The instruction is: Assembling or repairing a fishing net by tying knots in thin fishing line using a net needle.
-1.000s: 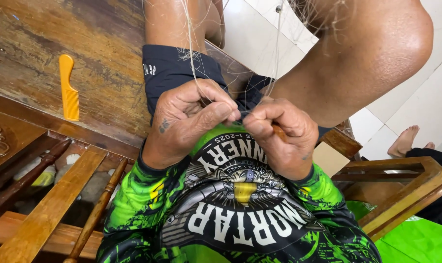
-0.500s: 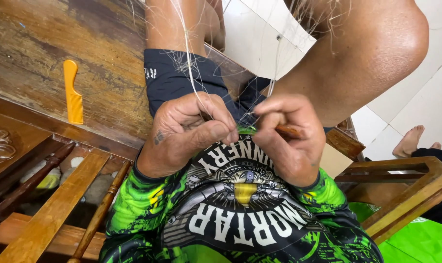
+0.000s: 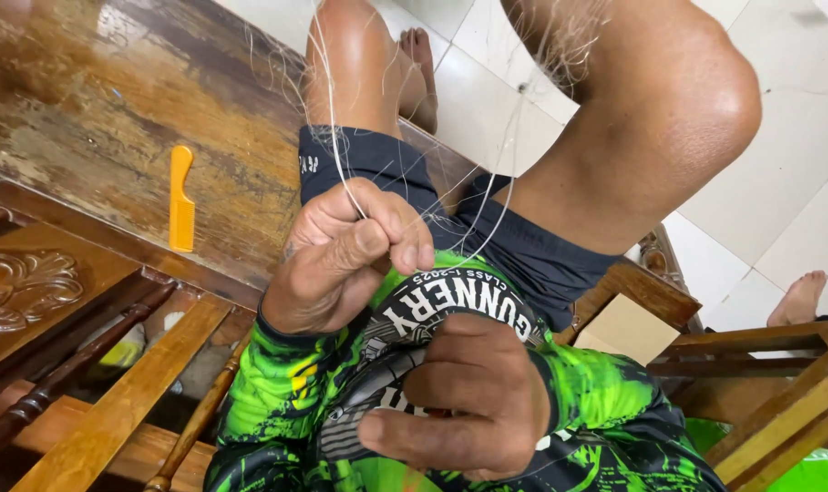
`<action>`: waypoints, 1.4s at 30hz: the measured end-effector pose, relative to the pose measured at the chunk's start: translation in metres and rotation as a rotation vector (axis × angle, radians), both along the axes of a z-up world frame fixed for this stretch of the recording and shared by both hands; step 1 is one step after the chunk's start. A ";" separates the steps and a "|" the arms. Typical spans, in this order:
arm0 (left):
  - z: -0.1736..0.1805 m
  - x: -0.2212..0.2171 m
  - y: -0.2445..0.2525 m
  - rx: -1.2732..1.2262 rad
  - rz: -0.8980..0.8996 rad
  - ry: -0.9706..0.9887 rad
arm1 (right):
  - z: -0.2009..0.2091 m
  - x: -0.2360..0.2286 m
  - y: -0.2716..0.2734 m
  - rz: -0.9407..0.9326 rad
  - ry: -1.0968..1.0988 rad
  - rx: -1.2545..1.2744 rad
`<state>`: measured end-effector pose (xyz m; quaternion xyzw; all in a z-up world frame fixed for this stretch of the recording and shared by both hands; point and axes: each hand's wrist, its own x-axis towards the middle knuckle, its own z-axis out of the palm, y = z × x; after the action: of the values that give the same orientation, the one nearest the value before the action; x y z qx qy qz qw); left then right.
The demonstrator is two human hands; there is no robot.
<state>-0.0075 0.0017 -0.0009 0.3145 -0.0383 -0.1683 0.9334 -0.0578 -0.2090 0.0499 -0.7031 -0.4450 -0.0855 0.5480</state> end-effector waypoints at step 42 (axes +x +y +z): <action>-0.034 -0.008 -0.001 0.463 0.244 -0.315 | 0.037 0.026 0.076 0.327 0.491 0.158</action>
<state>-0.0153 0.0003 -0.0346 0.5435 -0.1050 -0.0084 0.8328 -0.0317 -0.1329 0.0873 -0.5770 -0.3984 0.1417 0.6987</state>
